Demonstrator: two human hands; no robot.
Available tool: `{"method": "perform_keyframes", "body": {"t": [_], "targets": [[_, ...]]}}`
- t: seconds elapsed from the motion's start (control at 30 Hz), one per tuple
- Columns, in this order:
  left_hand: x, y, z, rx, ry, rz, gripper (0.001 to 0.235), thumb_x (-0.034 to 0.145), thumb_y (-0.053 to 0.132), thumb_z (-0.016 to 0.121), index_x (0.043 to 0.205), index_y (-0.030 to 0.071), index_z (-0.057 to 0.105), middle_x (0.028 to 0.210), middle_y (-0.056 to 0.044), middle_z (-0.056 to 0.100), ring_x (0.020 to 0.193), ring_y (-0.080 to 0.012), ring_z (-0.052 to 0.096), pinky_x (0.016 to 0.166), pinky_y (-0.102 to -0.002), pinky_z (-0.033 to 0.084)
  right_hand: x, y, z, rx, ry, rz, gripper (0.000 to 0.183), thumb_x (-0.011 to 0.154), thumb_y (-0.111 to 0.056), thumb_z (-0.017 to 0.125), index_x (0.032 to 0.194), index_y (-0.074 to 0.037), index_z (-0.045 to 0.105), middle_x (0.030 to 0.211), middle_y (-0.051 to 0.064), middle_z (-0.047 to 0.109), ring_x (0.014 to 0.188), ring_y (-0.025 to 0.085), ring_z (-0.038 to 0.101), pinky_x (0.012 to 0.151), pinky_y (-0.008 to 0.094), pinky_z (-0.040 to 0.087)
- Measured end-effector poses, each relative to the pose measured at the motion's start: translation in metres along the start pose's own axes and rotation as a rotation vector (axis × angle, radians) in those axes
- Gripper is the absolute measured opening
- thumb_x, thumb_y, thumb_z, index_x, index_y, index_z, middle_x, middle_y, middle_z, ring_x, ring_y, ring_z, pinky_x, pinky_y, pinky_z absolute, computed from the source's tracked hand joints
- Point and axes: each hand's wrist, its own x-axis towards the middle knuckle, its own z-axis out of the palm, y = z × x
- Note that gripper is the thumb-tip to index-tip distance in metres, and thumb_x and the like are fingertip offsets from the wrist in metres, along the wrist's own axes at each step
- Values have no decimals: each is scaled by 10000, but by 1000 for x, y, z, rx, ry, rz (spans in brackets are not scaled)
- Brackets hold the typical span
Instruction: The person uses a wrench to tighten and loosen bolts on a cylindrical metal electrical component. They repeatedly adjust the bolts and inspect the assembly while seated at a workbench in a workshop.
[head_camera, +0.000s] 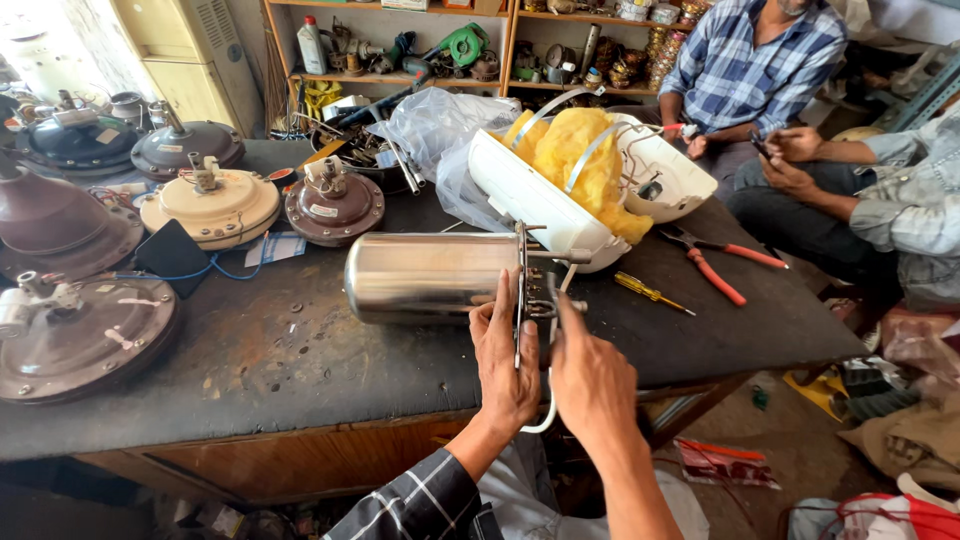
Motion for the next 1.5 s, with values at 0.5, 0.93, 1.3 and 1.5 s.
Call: {"method": "perform_keyframes", "body": {"t": [0.5,0.93,1.3,1.5], "targets": [[-6,-1,9,61,112,80,613,1066,63,524,1602,-72,259,1558,-157,552,985,-281,490,1015,-406,411,20,-24,-60,-221,-98,-211,285,957,-263,546,1140,-118,708,852,219,744,830,404,720,766,537,557],[-10,0,9,68,139,105,631,1039,5,546,1600,-69,267,1535,-168,567,970,-272,508,1013,-412,419,62,-45,-84,-421,-105,-364,302,910,-229,561,767,-25,731,812,256,719,816,417,729,767,526,574],[5,-1,14,79,162,86,739,965,-42,581,1618,-54,235,1487,-161,601,993,-282,499,1032,-423,412,105,-56,-86,-406,-182,-331,436,914,-333,567,805,49,747,817,281,722,897,421,719,901,513,537],[8,-2,14,101,151,71,779,937,-40,584,1623,-49,215,1495,-155,597,1035,-291,508,1060,-446,388,136,-66,-94,-391,-353,-205,507,911,-439,584,904,36,762,833,206,741,862,351,745,886,469,559]]}}
